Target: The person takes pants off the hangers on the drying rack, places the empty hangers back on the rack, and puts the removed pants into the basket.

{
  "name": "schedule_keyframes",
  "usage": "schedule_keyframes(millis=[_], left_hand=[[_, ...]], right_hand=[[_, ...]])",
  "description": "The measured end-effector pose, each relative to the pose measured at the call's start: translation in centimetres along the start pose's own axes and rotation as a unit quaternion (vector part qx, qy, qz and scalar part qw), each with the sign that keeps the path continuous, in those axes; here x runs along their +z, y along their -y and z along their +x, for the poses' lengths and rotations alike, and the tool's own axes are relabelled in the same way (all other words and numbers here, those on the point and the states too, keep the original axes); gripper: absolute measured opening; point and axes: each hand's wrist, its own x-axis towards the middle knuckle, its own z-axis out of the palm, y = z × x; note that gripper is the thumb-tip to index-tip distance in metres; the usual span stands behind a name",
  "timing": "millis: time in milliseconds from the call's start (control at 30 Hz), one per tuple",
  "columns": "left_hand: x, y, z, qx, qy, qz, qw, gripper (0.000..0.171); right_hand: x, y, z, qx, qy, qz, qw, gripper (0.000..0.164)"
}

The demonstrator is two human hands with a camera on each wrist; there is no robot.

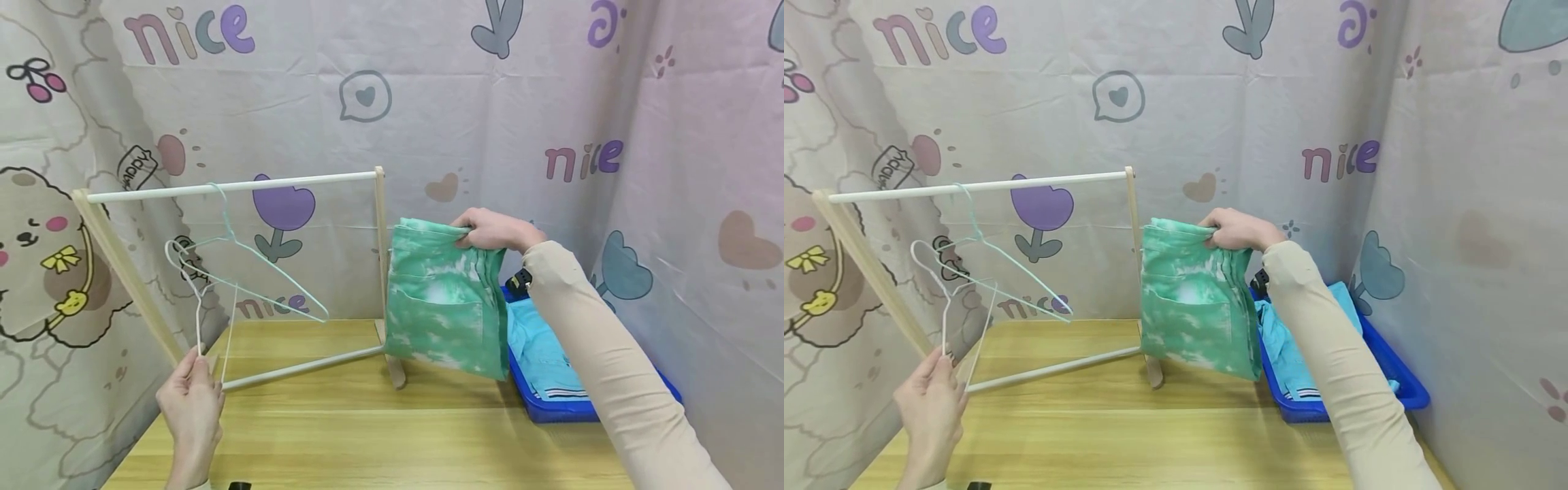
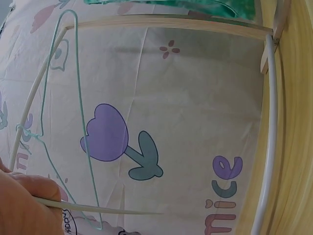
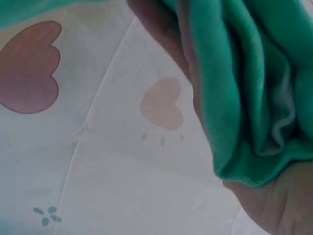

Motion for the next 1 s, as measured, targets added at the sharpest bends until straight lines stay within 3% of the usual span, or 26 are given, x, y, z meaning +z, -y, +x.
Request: schedule_keyframes(millis=[233,433,667,833,1000], left_hand=[[-0.2,0.2,0.0,0.005,-0.004,-0.016,0.9999,0.041],[-0.3,0.0,0.1,0.020,-0.005,-0.036,0.9991,0.043],[-0.1,-0.5,0.5,0.053,-0.026,-0.041,0.9974,0.038],[-0.2,-0.8,0.9,0.065,-0.036,-0.012,0.9971,0.039],[-0.4,-0.8,0.9,0.064,-0.045,0.018,0.9968,0.039]], right_hand=[[-1.1,-1.3,-1.2,0.071,-0.067,0.037,0.995,0.011],[-2.2,-1.8,-2.2,0.105,-0.112,0.058,0.986,0.035],[-2.9,-1.9,-3.1,0.139,-0.142,0.058,0.978,0.046],[-2.9,-2.2,-3.7,0.158,-0.190,0.099,0.964,0.048],[-2.9,-2.9,-4.3,0.176,-0.254,0.127,0.943,0.053]])
